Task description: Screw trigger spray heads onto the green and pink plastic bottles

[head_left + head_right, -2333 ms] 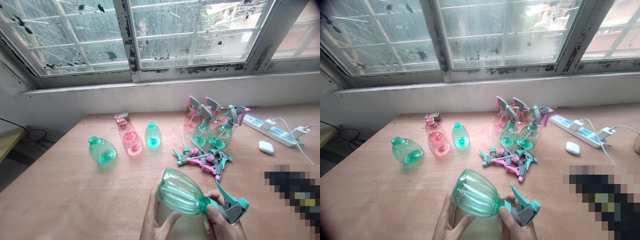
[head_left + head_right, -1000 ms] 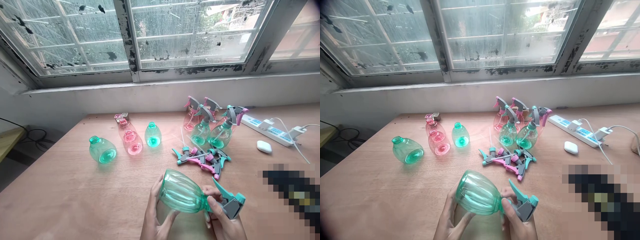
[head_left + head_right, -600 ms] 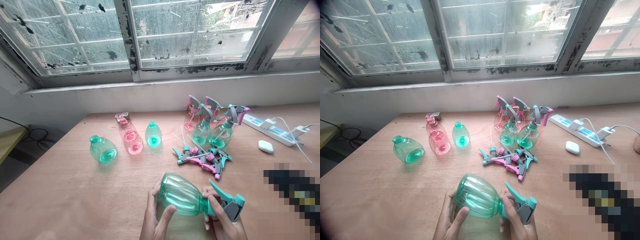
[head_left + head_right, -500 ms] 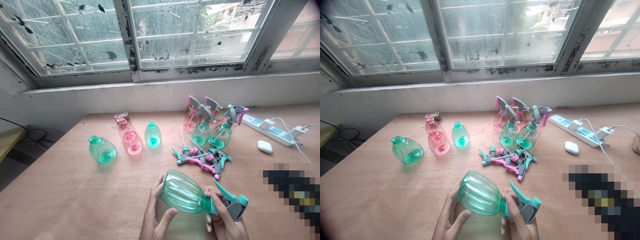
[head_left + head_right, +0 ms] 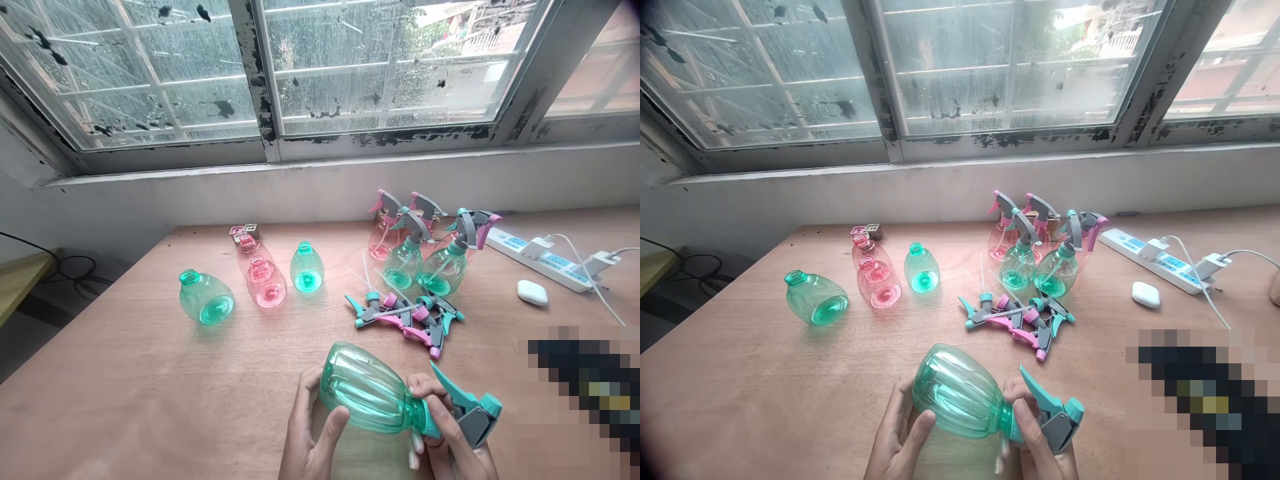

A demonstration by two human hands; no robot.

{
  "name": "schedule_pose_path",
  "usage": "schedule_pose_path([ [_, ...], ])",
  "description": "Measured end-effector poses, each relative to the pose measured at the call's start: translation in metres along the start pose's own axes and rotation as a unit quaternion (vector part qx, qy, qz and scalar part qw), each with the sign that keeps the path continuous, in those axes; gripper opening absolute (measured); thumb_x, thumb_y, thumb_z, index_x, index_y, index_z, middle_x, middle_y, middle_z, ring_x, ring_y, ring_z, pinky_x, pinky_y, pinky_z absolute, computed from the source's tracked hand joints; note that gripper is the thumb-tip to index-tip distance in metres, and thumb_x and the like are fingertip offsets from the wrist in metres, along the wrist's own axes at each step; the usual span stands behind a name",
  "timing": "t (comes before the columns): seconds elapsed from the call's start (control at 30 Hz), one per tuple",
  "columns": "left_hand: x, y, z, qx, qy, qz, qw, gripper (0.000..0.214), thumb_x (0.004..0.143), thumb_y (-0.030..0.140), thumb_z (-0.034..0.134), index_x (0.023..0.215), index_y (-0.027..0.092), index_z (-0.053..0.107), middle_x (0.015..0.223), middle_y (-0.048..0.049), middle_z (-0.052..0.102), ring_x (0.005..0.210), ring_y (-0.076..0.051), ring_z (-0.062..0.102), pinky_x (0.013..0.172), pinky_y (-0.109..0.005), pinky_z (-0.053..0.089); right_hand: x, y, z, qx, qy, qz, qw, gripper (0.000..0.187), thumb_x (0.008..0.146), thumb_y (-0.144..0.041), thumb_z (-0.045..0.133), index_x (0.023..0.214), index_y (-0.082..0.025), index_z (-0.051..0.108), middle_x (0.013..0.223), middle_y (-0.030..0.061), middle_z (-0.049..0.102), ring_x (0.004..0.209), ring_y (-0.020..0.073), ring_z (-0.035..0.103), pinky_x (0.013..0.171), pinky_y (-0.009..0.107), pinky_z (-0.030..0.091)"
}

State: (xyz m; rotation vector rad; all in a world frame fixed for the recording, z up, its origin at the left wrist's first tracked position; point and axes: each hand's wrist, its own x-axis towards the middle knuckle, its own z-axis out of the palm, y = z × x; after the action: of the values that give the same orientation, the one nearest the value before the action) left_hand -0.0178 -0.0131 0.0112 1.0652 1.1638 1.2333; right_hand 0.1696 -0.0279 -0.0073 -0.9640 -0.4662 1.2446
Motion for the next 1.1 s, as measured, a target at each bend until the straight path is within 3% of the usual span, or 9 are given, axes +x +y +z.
schedule_pose_path([
  [0.13,-0.002,-0.006,-0.003,0.039,-0.019,0.014,0.999,0.053,0.097,0.054,0.07,0.142,0.027,0.064,0.151,-0.012,0.065,0.147,-0.037,0.053,0.125,-0.047,0.037,0.007,0.004,-0.016,0.007,-0.059,0.008,0.998,0.02,0.092,-0.046,0.085,0.094,-0.026,0.084,0.1,0.0027,0.067,0.052,0.0109,0.058,0.042,0.025,0.056],
  [0.27,-0.003,-0.015,-0.004,0.074,-0.03,0.065,0.995,0.055,0.097,0.052,0.07,0.146,0.028,0.061,0.164,-0.0111,0.053,0.156,-0.036,0.04,0.131,-0.049,0.028,0.011,0.004,-0.021,0.031,-0.02,-0.003,0.999,0.021,0.091,-0.046,0.086,0.092,-0.025,0.083,0.098,0.0006,0.065,0.059,0.0108,0.056,0.05,0.022,0.057],
  [0.4,-0.003,-0.015,0.002,0.104,-0.025,0.131,0.986,0.046,0.099,0.045,0.069,0.143,0.032,0.06,0.162,-0.0098,0.052,0.152,-0.035,0.045,0.127,-0.048,0.034,0.01,0.001,-0.018,0.047,0.009,0.0,0.999,0.024,0.085,-0.046,0.09,0.087,-0.024,0.083,0.095,0.0012,0.064,0.062,0.0133,0.052,0.046,0.022,0.053],
  [0.53,-0.006,-0.011,0.008,0.102,-0.029,0.16,0.981,0.056,0.097,0.049,0.071,0.147,0.034,0.053,0.161,-0.01,0.049,0.154,-0.037,0.041,0.128,-0.05,0.031,0.009,-0.002,-0.015,0.024,0.013,-0.012,1.0,0.026,0.083,-0.046,0.092,0.081,-0.023,0.08,0.094,0.0027,0.063,0.069,0.0159,0.055,0.05,0.021,0.054],
  [0.63,-0.007,-0.01,0.005,0.074,-0.037,0.137,0.987,0.064,0.092,0.06,0.075,0.145,0.03,0.057,0.162,-0.0128,0.049,0.155,-0.04,0.039,0.128,-0.052,0.029,0.007,-0.001,-0.015,0.017,0.015,-0.026,0.999,0.027,0.085,-0.046,0.091,0.08,-0.022,0.078,0.095,0.0031,0.063,0.078,0.017,0.059,0.062,0.019,0.058],
  [0.83,-0.004,-0.007,-0.002,0.004,-0.02,0.036,0.999,0.045,0.091,0.058,0.077,0.121,0.025,0.068,0.156,-0.0137,0.054,0.149,-0.04,0.047,0.122,-0.051,0.039,0.009,0.008,-0.023,0.004,0.011,-0.02,1.0,0.025,0.089,-0.044,0.088,0.084,-0.021,0.08,0.099,0.0035,0.064,0.069,0.0148,0.054,0.051,0.019,0.055],
  [0.97,-0.003,-0.008,0.0,0.026,-0.014,0.027,0.999,0.049,0.09,0.06,0.078,0.121,0.023,0.069,0.156,-0.0153,0.056,0.148,-0.041,0.048,0.124,-0.054,0.033,0.013,0.009,-0.028,0.029,0.005,-0.023,0.999,0.028,0.088,-0.047,0.089,0.082,-0.021,0.08,0.097,0.0022,0.064,0.074,0.0145,0.058,0.06,0.017,0.057],
  [1.1,-0.004,-0.008,0.001,0.031,-0.005,0.025,0.999,0.049,0.088,0.059,0.079,0.118,0.023,0.07,0.157,-0.0153,0.056,0.147,-0.041,0.049,0.124,-0.053,0.035,0.015,0.01,-0.028,0.036,0.011,-0.015,0.999,0.028,0.089,-0.049,0.088,0.084,-0.022,0.081,0.098,0.0014,0.064,0.07,0.0131,0.059,0.056,0.017,0.056],
])
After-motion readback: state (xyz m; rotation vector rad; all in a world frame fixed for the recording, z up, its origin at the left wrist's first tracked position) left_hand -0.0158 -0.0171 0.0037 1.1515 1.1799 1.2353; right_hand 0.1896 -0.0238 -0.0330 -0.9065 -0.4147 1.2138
